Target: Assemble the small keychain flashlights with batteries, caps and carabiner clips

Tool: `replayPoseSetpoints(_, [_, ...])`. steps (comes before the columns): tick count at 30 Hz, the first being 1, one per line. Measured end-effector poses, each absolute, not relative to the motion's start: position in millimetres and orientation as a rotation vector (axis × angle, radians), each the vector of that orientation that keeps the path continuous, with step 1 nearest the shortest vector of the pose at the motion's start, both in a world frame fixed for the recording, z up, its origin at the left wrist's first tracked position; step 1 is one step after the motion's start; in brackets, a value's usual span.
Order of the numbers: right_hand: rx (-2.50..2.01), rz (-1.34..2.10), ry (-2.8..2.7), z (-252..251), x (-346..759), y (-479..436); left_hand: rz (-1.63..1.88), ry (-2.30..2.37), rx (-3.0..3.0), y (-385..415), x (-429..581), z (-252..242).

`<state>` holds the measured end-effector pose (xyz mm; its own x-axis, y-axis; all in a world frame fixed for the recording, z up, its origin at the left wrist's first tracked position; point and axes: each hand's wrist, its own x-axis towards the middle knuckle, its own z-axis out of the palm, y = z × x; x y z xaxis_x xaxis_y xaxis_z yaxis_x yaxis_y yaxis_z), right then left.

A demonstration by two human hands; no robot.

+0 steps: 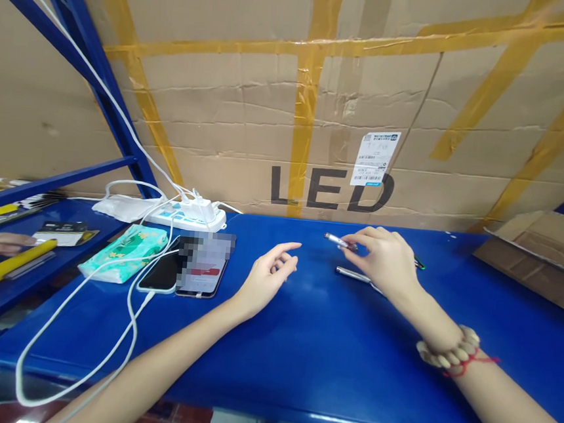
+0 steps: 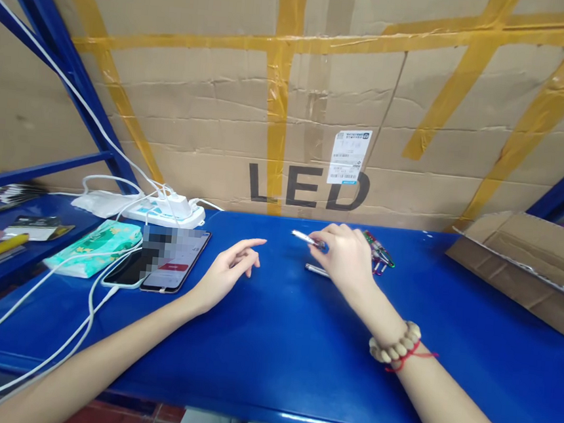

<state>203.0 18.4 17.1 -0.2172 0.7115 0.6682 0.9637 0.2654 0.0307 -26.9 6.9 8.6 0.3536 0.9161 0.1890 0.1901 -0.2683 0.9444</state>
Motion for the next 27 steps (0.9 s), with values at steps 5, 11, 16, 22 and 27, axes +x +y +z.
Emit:
replayPoseSetpoints(5, [-1.129, -0.570, -2.082, 22, 164, -11, 0.998, 0.941, 1.704, 6, -26, 7])
replayPoseSetpoints(11, [-1.039, -0.357, -2.188, 16, 149, -23, 1.033, 0.967, 1.852, 6, -26, 9])
replayPoseSetpoints(16, [-1.114, -0.100, -2.284, 12, 144, -25, 1.048, 0.997, 1.830, 4, -25, 10])
replayPoseSetpoints(22, [-1.127, 0.223, -2.274, 11, 140, -25, 1.026, 0.969, 1.833, 3, -25, 11])
replayPoseSetpoints(27, [-1.199, 0.401, -2.290, 11, 145, -21, 1.044, 1.081, 1.758, 5, -26, 9])
